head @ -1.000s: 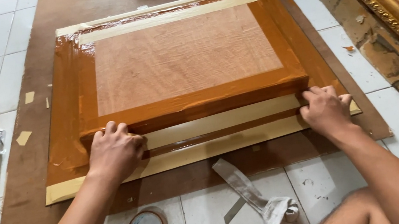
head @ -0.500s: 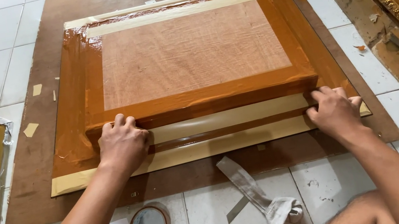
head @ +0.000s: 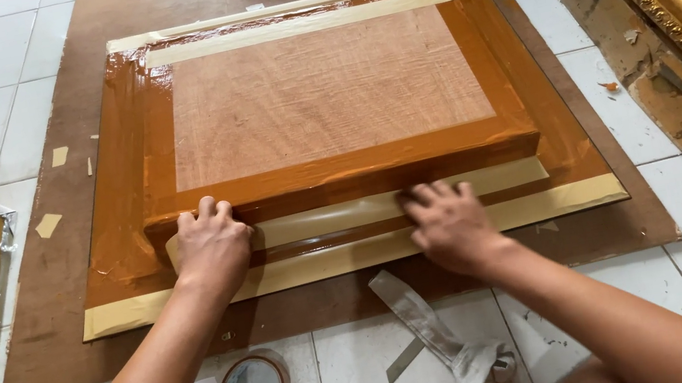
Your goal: Applying brown adhesive tape to the back of a picture frame and smoothing it with a cloth to seal the backing.
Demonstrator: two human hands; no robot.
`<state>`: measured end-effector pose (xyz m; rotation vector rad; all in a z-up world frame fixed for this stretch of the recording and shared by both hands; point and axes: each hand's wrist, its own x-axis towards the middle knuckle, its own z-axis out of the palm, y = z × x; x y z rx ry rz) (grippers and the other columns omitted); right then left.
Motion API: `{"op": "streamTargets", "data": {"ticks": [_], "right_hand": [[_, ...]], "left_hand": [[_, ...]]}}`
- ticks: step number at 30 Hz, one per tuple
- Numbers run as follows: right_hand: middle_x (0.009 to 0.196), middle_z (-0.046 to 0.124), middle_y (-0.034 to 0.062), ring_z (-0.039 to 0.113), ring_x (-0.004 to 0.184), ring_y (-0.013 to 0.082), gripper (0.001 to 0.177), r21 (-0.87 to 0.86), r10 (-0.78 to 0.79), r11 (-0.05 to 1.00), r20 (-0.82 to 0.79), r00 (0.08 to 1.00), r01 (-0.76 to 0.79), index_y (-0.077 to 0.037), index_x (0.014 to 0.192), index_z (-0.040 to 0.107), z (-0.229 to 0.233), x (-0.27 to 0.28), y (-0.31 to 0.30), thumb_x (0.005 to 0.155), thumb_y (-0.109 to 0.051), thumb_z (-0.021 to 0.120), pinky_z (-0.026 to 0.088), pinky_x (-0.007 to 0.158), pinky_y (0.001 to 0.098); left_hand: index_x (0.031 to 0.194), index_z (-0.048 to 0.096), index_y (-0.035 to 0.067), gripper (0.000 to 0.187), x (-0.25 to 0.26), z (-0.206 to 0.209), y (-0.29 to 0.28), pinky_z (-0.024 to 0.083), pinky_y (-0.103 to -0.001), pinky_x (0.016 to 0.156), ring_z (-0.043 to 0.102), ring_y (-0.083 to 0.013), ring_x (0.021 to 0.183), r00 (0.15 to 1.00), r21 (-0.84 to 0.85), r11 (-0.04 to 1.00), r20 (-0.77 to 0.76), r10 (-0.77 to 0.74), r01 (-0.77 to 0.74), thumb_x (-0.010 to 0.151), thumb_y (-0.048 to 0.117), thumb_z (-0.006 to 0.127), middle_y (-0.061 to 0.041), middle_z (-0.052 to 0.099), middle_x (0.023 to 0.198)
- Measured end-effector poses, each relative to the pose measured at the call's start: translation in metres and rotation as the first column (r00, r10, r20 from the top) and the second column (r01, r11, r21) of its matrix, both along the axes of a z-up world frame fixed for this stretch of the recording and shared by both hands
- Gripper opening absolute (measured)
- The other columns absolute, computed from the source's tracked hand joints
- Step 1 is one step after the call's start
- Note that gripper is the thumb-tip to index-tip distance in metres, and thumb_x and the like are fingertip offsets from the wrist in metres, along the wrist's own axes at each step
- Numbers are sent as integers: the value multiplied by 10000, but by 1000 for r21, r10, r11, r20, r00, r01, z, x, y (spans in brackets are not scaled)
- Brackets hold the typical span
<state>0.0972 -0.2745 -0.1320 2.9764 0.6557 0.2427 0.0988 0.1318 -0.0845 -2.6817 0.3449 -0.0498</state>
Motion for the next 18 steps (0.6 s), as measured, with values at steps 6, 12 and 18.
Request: {"op": "streamTargets", "data": {"ticks": [6, 12, 18], "right_hand": [[1227, 692, 39, 695, 1153, 272, 300, -72, 131, 990, 146, 981, -121, -269, 1135, 817, 3, 9, -12, 896, -331, 646, 530, 933, 483], [1096, 754, -24, 716, 1135, 240, 178, -353, -190, 916, 32, 981, 189, -279, 1005, 824, 1, 23, -141, 962, -280, 651, 468, 1091, 574], [1220, 648, -61, 600, 1328, 195, 264, -138, -493, 863, -20, 870, 486, -321, 1173, 781, -35, 34, -191, 1052, -347, 547, 399, 1123, 566]], "left_hand": [[1021, 887, 289, 314, -2, -5, 4, 432, -465, 878, 537, -296, 1199, 999, -11, 1000, 40, -23, 24, 1060, 333, 579, -51, 680, 1132], [1029, 885, 283, 326, -3, -3, 6, 429, -466, 871, 534, -298, 1192, 998, -13, 999, 46, -31, 32, 1058, 310, 562, -53, 683, 1139], [1066, 880, 302, 206, -6, 0, 8, 442, -459, 888, 585, -292, 1156, 999, -42, 998, 37, -35, 36, 987, 360, 699, -48, 684, 1138]]}}
